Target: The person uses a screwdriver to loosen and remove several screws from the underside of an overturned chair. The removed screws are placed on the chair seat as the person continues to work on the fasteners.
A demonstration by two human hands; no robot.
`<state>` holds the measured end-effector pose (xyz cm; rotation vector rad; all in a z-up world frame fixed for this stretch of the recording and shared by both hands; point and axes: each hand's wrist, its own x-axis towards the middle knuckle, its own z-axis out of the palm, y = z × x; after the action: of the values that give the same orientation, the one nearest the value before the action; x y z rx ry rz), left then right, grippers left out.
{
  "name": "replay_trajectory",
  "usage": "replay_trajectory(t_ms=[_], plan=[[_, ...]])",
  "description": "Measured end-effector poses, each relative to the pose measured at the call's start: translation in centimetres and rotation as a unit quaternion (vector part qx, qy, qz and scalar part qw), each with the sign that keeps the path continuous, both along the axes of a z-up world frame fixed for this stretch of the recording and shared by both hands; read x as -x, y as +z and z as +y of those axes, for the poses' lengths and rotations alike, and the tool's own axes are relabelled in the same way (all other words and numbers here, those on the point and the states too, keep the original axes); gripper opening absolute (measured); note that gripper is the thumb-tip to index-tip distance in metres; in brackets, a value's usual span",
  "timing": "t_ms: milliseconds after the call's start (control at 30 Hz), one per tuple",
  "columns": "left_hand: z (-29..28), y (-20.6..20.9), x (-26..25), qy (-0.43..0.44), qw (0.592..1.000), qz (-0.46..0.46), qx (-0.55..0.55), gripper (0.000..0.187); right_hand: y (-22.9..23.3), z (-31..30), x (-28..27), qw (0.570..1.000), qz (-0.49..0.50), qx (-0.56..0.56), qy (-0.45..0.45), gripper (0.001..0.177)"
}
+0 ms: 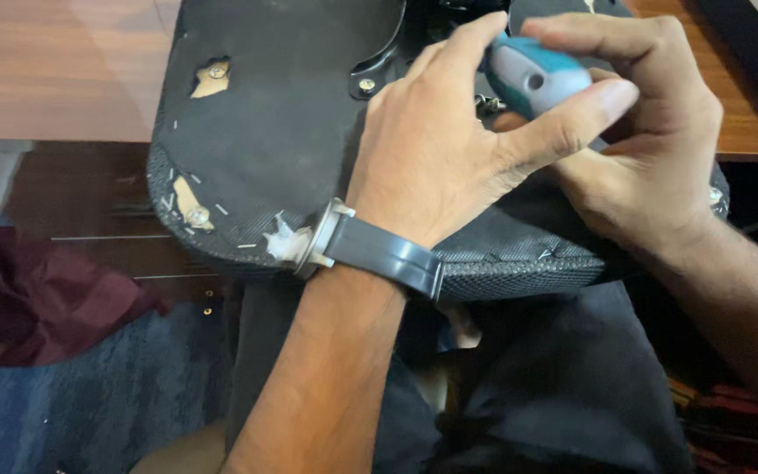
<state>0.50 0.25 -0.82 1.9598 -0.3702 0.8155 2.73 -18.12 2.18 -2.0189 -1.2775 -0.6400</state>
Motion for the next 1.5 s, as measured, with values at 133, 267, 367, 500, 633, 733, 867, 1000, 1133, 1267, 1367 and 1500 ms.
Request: replay_trajectory(t_ms=[133,267,367,500,633,733,867,1000,1133,1267,1367,1500], plan=[[-0.3,-0.2,-0.2,-0.018,0.999,0.021,0.033,0.114,0.5,0.2,0.1,0.997,0.036,-0.016,0.07,0.05],[-0.3,-0.3,-0.2,0.034,0.999,-0.028,0.027,0.112,1.0,0.2,0.5,0.999,-0.012,0.033,0.032,0.055],[-0.3,-0.2,-0.1,0.047,0.999,-0.012,0.018,0.109,0.4,0.4,0.3,0.999,-0.033,0.026,0.008,0.049],[-0.2,0.2,0.2,0.039,0.998,-0.013,0.052,0.115,0.3,0.9,-1.2,0.999,0.008,-0.013,0.038,0.048],[-0.4,1.0,0.6,0.034,0.995,0.007,0.097,0.115,0.0,2.1,-1.4,1.0,-0.024,0.001,0.003,0.038],[-0.3,0.6,0.0,0.009,0.992,0.043,0.117,0.118,0.9,3.0,-2.4,0.998,-0.021,0.058,0.011,0.034],[0.3,0.1,-2.7,-0.046,0.994,0.077,0.056,0.12,0.6,3.5,-3.8,0.999,-0.032,0.04,0.012,0.03],[3.4,1.3,-6.2,-0.183,0.982,-0.034,0.018,0.109,-0.1,4.6,-3.9,0.998,0.038,-0.033,0.028,0.022],[6.0,2.3,-9.8,-0.122,0.991,0.029,-0.047,0.063,-0.1,4.1,-4.1,0.986,0.127,-0.107,-0.026,0.025],[6.9,1.5,-10.7,0.064,0.982,0.008,-0.176,0.028,-0.7,3.4,-4.4,0.98,0.129,-0.132,-0.069,0.03],[7.0,0.2,-9.4,0.048,0.984,0.022,-0.172,0.026,-1.2,3.3,-5.2,0.979,0.149,-0.131,-0.038,0.034],[6.6,-0.2,-9.2,-0.016,0.983,-0.133,-0.125,0.036,-1.7,3.2,-5.8,0.999,0.028,-0.015,-0.016,0.031]])
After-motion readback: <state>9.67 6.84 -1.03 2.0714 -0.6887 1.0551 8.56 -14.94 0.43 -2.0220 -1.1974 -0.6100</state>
